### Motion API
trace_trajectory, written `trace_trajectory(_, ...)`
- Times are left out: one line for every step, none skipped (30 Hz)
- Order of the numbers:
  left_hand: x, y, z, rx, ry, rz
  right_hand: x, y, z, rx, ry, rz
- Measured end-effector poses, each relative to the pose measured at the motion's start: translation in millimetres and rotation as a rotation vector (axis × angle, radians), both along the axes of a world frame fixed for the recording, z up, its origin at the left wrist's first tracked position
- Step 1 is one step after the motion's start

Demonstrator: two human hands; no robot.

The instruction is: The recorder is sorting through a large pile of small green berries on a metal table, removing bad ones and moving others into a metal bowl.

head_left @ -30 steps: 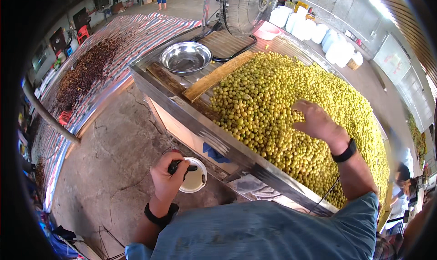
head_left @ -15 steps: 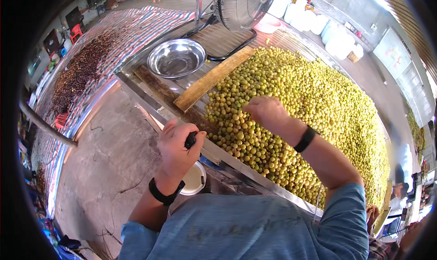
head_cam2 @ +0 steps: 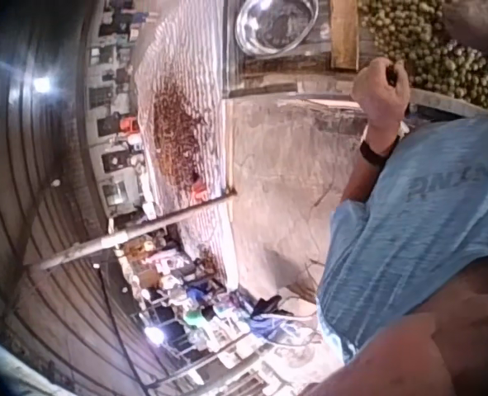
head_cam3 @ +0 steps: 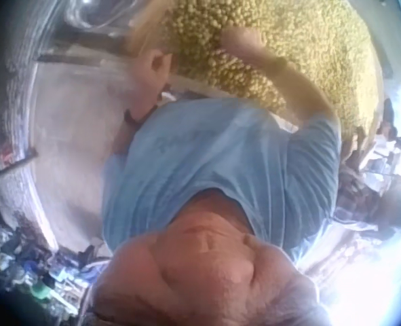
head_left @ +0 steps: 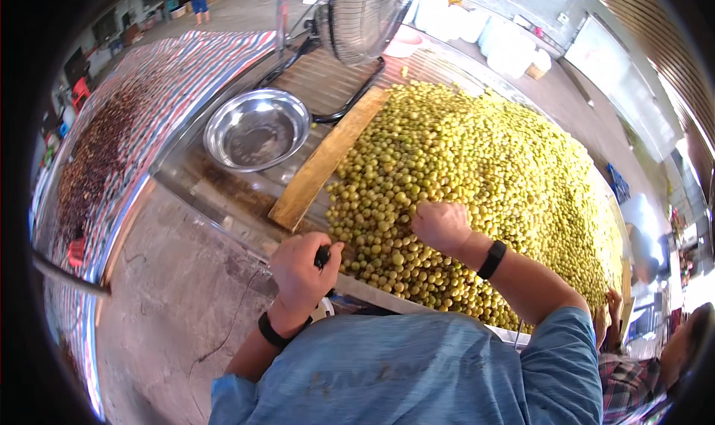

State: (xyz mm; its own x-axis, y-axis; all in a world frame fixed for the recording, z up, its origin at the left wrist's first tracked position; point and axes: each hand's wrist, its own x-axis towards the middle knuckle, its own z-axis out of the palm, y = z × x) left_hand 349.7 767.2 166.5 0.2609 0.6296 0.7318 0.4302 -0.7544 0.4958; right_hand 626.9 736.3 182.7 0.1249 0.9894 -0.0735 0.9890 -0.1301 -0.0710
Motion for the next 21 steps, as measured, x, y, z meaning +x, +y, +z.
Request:
trace_trajectory(1.2,1.3,0.6,-0.010,0.015,-0.027,15.2,-2.1,-1.5,0.095,0.009,-0.032)
trace_trajectory(0.6,1.3,2.3,-0.019,0.030,-0.053,30.3,-4.7,-1.1,0.189,0.016,-0.061)
trace_trajectory(-0.4,1.2,3.5,-0.026,0.043,-0.074,43.0,-6.2,2.0,0.286,0.018,-0.085)
trace_trajectory(-2.6,1.1,3.3,-0.011,0.054,-0.081,52.0,3.7,16.0,0.162,0.042,-0.203)
trace_trajectory(-3.3,1.6,2.5,-0.012,0.055,-0.089,58.2,16.8,30.6,0.031,0.120,-0.401)
trace_trajectory(-5.0,3.0,0.1,-0.014,0.057,-0.095,61.2,27.1,47.5,0.056,0.154,-0.392)
trace_trajectory(-3.8,4.1,-0.5,-0.013,0.053,-0.113,69.0,32.9,61.8,0.087,0.181,-0.395)
trace_trajectory(-4.1,5.0,-0.5,-0.009,0.066,-0.127,81.8,42.4,58.6,0.196,0.235,-0.389)
trace_trajectory(-2.2,5.6,0.4,-0.002,0.069,-0.135,95.7,50.5,57.8,0.311,0.287,-0.382)
trace_trajectory(-2.3,6.0,0.1,0.003,0.073,-0.133,83.9,59.4,89.9,0.139,0.528,-0.481)
trace_trajectory(-1.9,6.5,0.2,0.008,0.077,-0.131,96.1,77.5,80.3,0.147,0.475,-0.470)
trace_trajectory(-1.1,6.6,0.8,0.029,0.076,-0.124,100.2,89.0,80.2,0.096,0.526,-0.434)
trace_trajectory(0.4,7.1,3.0,0.014,0.094,-0.135,105.0,96.0,82.9,0.052,0.568,-0.406)
trace_trajectory(1.1,7.7,5.6,0.001,0.111,-0.148,115.7,107.0,71.0,-0.008,0.567,-0.386)
trace_trajectory(1.0,8.2,6.6,-0.014,0.134,-0.157,121.6,117.7,58.2,-0.071,0.571,-0.364)
trace_trajectory(-1.7,9.1,3.1,-0.002,0.126,-0.139,93.5,116.2,70.5,-0.129,0.426,-0.305)
trace_trajectory(-4.1,9.2,3.6,-0.016,0.135,-0.135,77.5,115.4,79.6,-0.145,0.448,-0.213)
trace_trajectory(-3.9,7.4,6.6,-0.031,0.140,-0.142,77.7,116.5,77.2,-0.233,0.426,-0.179)
trace_trajectory(-2.4,6.8,9.2,-0.046,0.145,-0.150,77.7,114.1,75.5,-0.316,0.356,-0.148)
trace_trajectory(1.0,7.8,10.0,-0.045,0.143,-0.164,78.2,111.0,75.0,-0.395,0.287,-0.114)
trace_trajectory(0.7,8.0,7.1,-0.052,0.141,-0.159,66.5,102.7,77.2,-0.476,0.171,-0.071)
